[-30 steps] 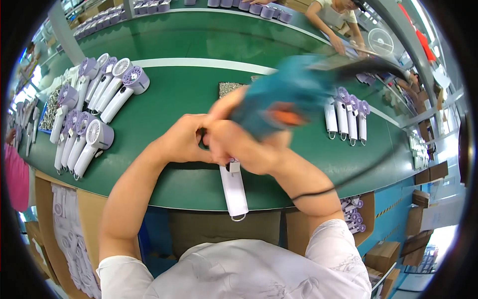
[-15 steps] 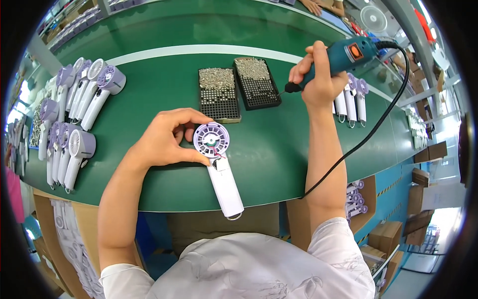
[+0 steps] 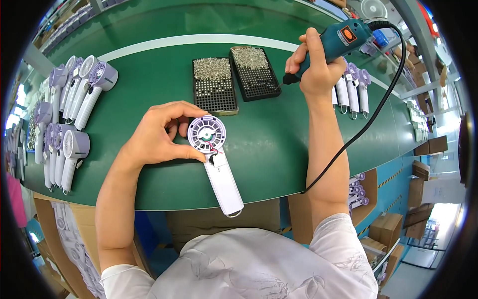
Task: The person assembles portable handheld fans on a production line by driving screws into each fan body using an electric screwdriver and placing the assembled fans onto the table.
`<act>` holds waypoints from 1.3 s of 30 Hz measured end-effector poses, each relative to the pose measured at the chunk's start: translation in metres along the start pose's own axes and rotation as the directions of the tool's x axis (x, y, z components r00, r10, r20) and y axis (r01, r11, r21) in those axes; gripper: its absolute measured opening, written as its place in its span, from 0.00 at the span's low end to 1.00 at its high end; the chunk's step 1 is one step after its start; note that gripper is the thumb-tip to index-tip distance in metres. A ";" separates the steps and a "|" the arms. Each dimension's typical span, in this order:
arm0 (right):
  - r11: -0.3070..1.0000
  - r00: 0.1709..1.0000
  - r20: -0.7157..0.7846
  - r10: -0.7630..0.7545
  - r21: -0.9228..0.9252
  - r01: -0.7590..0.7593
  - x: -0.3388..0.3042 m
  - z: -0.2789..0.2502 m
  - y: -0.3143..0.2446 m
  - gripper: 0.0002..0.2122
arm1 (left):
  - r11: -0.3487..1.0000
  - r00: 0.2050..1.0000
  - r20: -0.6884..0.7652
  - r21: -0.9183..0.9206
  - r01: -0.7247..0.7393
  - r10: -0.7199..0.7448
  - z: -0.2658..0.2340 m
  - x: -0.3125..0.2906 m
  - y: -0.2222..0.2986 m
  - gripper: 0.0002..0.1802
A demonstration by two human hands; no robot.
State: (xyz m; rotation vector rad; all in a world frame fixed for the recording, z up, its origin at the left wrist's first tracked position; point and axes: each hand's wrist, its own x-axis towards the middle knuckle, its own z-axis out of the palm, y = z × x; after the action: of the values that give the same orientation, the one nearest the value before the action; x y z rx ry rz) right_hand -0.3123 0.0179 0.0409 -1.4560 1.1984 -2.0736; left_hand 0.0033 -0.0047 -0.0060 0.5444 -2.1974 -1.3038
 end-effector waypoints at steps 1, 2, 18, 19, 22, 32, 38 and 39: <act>1.000 1.000 0.001 0.005 0.000 -0.005 0.000 0.000 0.000 0.12 | 1.000 1.000 -0.001 -0.001 0.001 -0.001 0.000 0.000 0.000 0.38; 1.000 1.000 0.001 0.010 -0.001 -0.010 0.000 0.000 0.000 0.12 | 1.000 1.000 -0.001 0.000 0.009 -0.009 0.000 0.000 0.000 0.38; 0.991 0.992 0.122 0.036 -0.129 -0.020 -0.008 0.013 -0.006 0.09 | 0.984 0.985 0.009 -0.046 0.173 -0.172 -0.001 0.000 0.015 0.37; 0.991 0.989 0.147 0.012 -0.134 0.008 -0.009 0.012 -0.007 0.08 | 0.984 0.985 0.005 -0.044 0.172 -0.171 -0.001 0.000 0.016 0.37; 0.998 0.989 0.149 0.019 -0.060 -0.010 -0.007 0.008 -0.004 0.08 | 0.989 0.990 -0.003 -0.047 0.139 -0.139 0.000 0.001 0.015 0.37; 0.975 1.000 0.021 0.012 0.220 -0.016 -0.003 0.005 -0.019 0.10 | 0.996 0.996 -0.016 0.001 0.088 -0.088 0.001 0.001 0.011 0.35; 0.883 0.996 0.082 -0.021 0.469 -0.019 -0.017 0.025 -0.052 0.14 | 0.998 0.999 0.005 0.021 0.051 -0.051 0.010 0.006 0.007 0.36; 0.874 0.989 0.136 -0.056 0.487 -0.017 -0.021 0.030 -0.056 0.14 | 0.998 0.998 0.002 0.021 0.057 -0.057 0.011 0.006 0.008 0.36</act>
State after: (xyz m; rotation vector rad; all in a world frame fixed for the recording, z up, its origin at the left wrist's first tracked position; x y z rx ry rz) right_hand -0.2664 0.0524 0.0760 -1.3421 0.5428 -2.0395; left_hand -0.0092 0.0026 -0.0022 0.6176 -2.2152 -1.3125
